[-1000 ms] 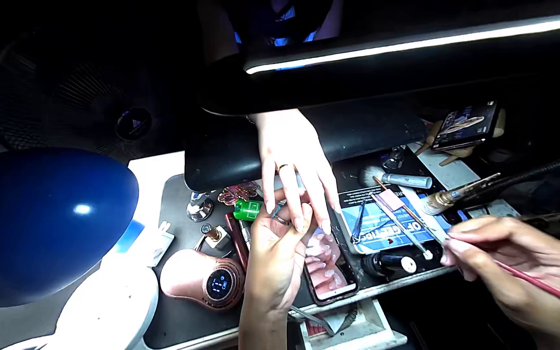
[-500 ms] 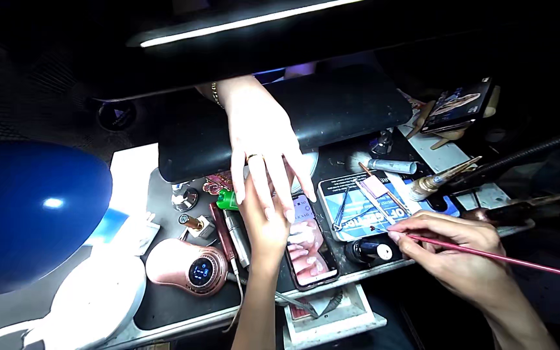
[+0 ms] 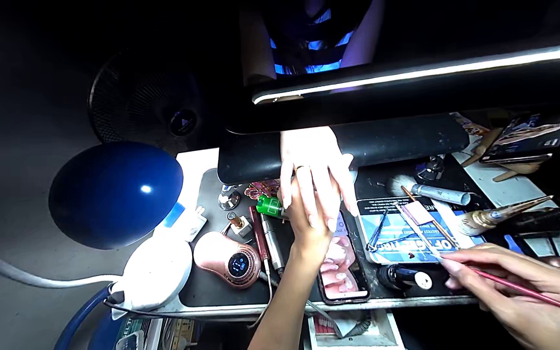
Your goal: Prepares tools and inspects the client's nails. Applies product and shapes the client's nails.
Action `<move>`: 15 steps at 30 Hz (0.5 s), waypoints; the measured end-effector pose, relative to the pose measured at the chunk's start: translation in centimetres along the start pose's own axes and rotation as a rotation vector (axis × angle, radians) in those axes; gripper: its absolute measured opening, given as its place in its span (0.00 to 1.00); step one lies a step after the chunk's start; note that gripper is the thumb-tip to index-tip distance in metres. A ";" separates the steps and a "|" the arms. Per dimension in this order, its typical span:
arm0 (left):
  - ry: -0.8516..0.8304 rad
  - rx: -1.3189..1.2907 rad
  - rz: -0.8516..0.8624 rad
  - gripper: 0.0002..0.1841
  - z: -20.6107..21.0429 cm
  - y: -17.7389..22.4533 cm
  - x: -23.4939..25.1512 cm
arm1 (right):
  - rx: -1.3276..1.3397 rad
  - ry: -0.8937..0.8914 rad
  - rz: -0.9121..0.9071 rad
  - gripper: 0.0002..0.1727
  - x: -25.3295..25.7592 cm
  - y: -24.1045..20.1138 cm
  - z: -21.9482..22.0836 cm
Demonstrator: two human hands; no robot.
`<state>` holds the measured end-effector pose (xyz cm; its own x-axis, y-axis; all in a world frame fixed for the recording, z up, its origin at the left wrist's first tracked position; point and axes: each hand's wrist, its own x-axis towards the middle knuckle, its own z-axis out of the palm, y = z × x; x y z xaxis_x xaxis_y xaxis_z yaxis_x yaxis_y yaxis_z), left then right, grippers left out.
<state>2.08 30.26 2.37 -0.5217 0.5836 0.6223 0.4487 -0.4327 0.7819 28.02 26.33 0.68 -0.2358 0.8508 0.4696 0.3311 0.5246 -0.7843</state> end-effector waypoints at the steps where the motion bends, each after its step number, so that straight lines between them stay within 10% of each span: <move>1: -0.005 -0.005 -0.015 0.12 0.2 0.2 0.0 | 0.046 0.008 0.003 0.04 0.2 -0.4 -0.3; 15: -0.041 -0.635 -0.501 0.10 1.6 3.0 0.7 | 0.267 0.262 -0.269 0.07 6.8 -5.5 3.3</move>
<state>4.23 30.42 5.10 -0.5193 0.8308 0.2005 -0.3351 -0.4137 0.8465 21.58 29.13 6.81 -0.0308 0.6823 0.7304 0.0352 0.7310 -0.6814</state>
